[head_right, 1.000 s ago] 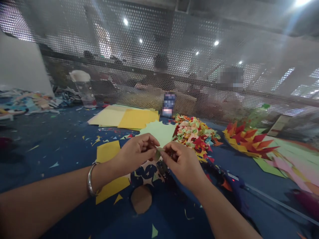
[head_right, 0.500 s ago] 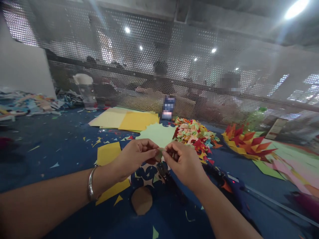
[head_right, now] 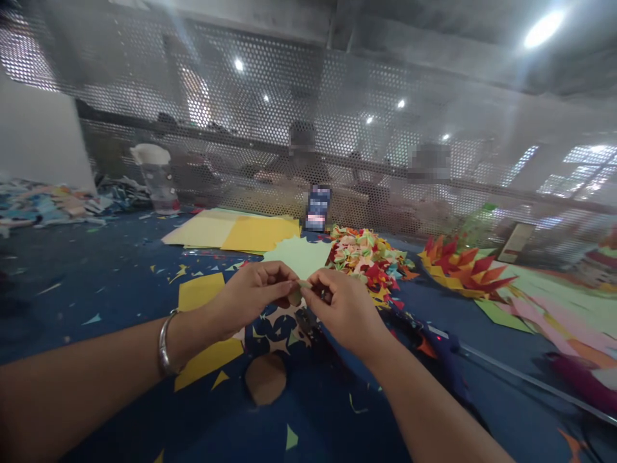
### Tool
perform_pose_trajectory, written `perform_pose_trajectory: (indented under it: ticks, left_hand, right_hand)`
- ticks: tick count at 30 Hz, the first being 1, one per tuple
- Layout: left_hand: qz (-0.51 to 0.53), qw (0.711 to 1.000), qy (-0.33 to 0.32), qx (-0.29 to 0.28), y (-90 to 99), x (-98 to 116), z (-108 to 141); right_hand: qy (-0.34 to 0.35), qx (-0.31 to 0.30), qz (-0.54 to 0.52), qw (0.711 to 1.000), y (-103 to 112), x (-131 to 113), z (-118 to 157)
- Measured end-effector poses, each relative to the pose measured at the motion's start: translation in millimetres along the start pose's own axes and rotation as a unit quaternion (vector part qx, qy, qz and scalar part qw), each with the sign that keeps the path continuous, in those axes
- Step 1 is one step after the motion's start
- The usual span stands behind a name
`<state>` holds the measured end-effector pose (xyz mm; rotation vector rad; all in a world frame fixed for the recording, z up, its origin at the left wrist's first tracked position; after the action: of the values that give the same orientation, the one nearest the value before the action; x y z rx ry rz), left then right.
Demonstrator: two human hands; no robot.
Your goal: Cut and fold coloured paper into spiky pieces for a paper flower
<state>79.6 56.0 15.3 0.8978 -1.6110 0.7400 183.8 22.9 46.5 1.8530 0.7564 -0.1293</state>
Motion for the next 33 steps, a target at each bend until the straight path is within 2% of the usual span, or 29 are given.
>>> perform_pose_trajectory:
  ticks: [6,11,18,29,33]
  left_hand:
    - [-0.052,0.998,-0.016,0.017,0.8,4.5,1.2]
    - [-0.015,0.999,0.0,0.03,3.0,0.6,0.1]
    - [0.04,0.996,0.083,0.007,-0.7,-11.5,2.0]
    - [0.094,0.987,0.12,0.042,9.8,-23.4,-0.4]
    - [0.069,0.992,0.095,0.038,9.0,-18.5,-1.4]
  right_hand:
    - [0.02,0.014,0.007,1.0,1.3,-5.3,1.7]
    - [0.019,0.024,0.009,0.999,3.0,-6.8,2.5]
    - [0.038,0.021,0.021,0.999,1.5,-13.2,3.4]
    - [0.045,0.006,0.025,0.999,-1.0,-14.3,4.7]
    - [0.044,0.004,0.011,0.999,-1.4,-14.2,4.4]
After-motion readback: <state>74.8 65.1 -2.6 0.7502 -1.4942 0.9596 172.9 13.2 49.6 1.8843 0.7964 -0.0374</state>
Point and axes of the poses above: each hand's wrist, its own z-axis away from the middle knuckle, its own y-axis out of the back of the hand, x = y × z, the point moved 9 cm from there along -z, towards the middle knuckle, and after that the axes turned 4 degrees about z, right-handed, at the moved point
